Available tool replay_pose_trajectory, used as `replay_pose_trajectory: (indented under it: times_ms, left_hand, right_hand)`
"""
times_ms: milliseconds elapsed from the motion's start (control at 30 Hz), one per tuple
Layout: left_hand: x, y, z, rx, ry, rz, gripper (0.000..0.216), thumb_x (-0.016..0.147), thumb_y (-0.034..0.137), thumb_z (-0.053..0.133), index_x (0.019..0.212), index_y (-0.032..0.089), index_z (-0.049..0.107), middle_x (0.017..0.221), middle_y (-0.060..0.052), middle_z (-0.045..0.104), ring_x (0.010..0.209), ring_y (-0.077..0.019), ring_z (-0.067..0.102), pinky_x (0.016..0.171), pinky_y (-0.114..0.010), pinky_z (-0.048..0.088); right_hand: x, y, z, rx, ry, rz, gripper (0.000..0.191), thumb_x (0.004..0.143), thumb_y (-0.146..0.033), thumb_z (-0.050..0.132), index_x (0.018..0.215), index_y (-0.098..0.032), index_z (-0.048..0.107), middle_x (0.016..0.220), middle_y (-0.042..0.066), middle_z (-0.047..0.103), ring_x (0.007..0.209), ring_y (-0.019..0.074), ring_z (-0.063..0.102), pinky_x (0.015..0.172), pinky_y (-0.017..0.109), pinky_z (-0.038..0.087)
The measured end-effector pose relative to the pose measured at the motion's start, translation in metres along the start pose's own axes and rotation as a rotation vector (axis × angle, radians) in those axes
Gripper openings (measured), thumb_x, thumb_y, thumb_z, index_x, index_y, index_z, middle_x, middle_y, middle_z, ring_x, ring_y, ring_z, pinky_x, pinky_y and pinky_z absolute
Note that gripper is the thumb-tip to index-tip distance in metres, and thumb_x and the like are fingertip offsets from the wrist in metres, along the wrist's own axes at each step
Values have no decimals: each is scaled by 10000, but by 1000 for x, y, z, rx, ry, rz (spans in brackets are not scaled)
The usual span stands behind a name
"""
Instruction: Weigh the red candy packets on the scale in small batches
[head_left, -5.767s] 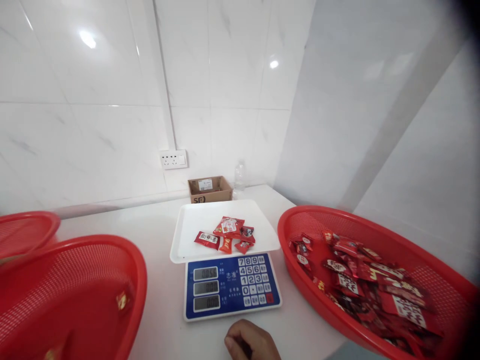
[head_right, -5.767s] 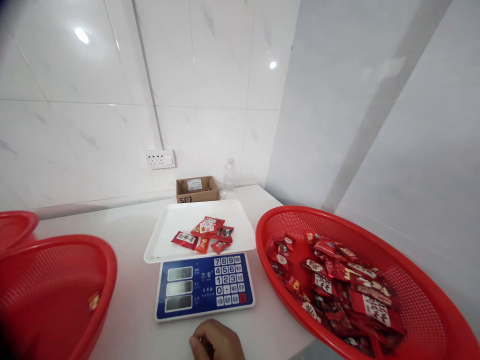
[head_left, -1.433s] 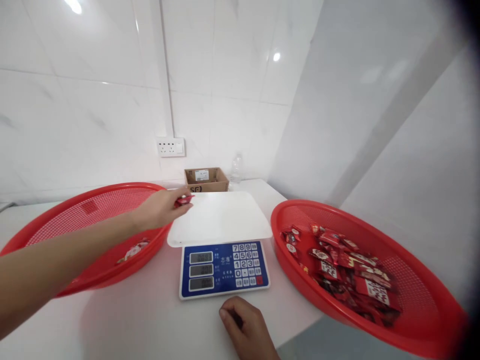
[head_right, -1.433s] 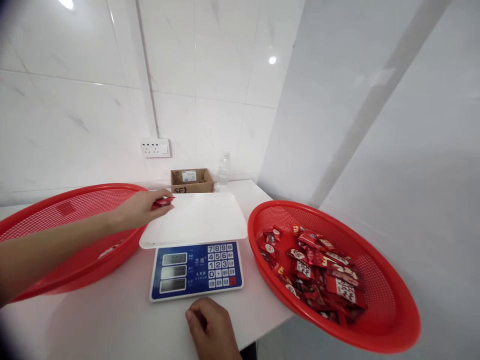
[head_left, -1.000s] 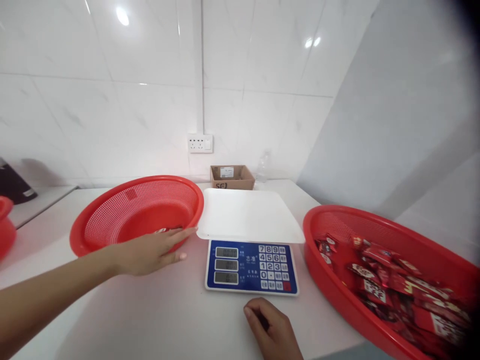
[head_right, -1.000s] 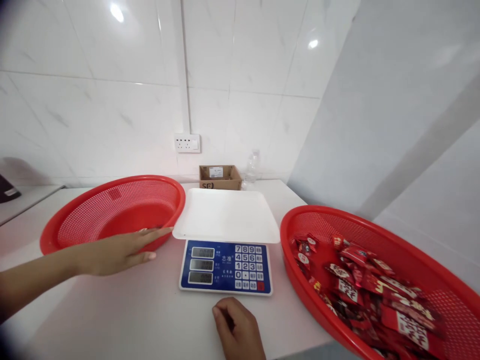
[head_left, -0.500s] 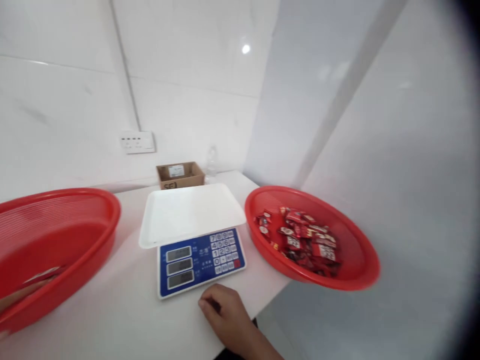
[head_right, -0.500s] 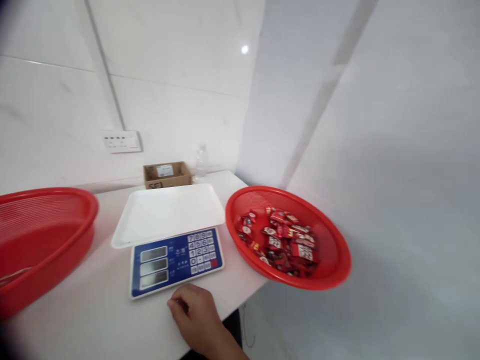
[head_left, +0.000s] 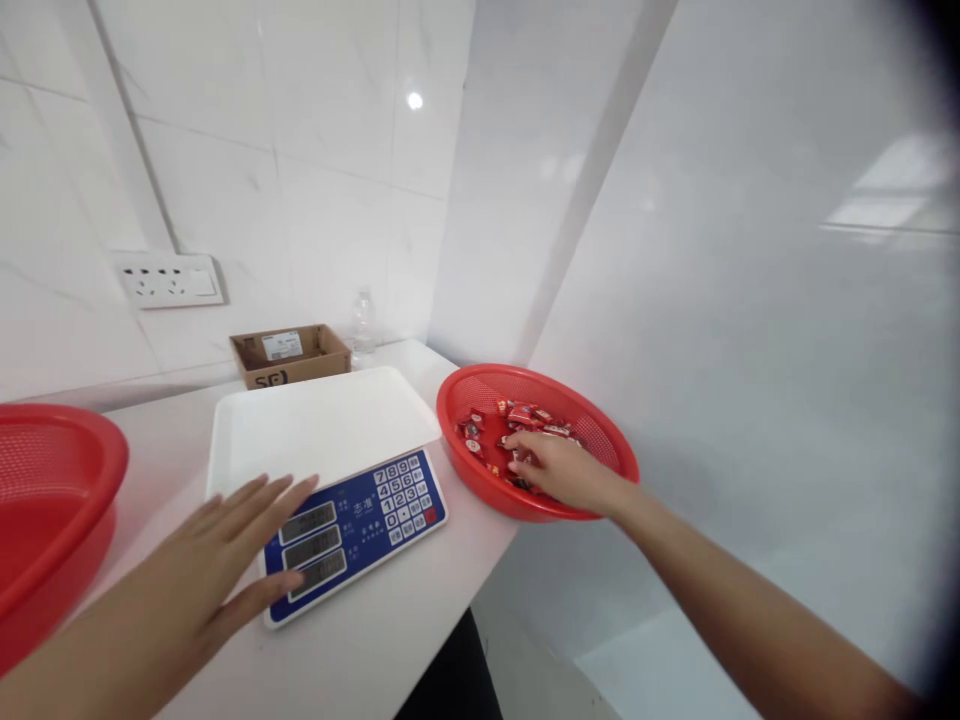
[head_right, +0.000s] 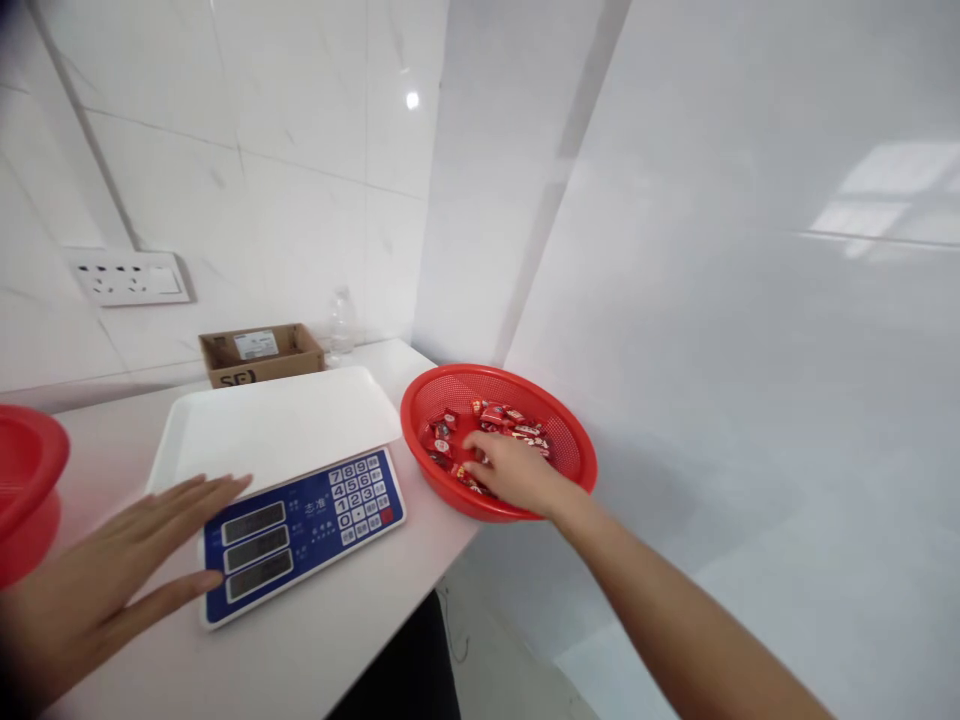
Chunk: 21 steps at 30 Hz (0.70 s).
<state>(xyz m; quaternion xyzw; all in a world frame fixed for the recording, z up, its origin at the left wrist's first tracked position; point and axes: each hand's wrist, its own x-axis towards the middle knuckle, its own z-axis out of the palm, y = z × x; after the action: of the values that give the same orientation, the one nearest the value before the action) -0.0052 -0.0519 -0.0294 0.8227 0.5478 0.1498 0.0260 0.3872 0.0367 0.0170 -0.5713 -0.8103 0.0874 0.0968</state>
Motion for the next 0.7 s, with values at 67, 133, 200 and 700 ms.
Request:
replay_pose_trajectory:
  times_ms: [67, 133, 200, 700]
  left_hand:
    - [13, 11, 5, 5, -67, 41, 664, 832, 544, 447, 1405, 450, 124, 1464, 71, 303, 1340, -305, 280, 1050, -517, 321]
    - [20, 20, 8, 2, -124, 75, 645, 843, 543, 432, 1405, 446, 129, 1465, 64, 297, 1334, -299, 290, 1032, -512, 350]
    - [20, 22, 10, -7, -138, 94, 625, 853, 533, 427, 1404, 443, 145, 1460, 56, 316, 1326, -289, 312, 1024, -498, 367]
    - [2, -9, 5, -111, 12, 19, 611, 858, 516, 443, 1406, 434, 186, 1440, 54, 375, 1303, -262, 369, 997, -444, 408]
  right_hand:
    - [8, 22, -5, -43, -308, 25, 192, 768, -151, 538, 881, -203, 684, 819, 47, 692, 734, 188, 621, 643, 276, 427]
    - [13, 36, -1, -37, -471, 18, 197, 683, -69, 556, 714, -195, 704, 721, 19, 696, 672, 169, 625, 601, 247, 422]
    - [21, 42, 6, -19, -558, 20, 204, 612, -40, 570, 655, -183, 709, 660, -2, 695, 623, 160, 628, 571, 231, 427]
    - [120, 8, 45, -54, -421, 76, 957, 606, -317, 744, 1433, -210, 276, 1519, 135, 153, 1357, 363, 192, 1056, 462, 276]
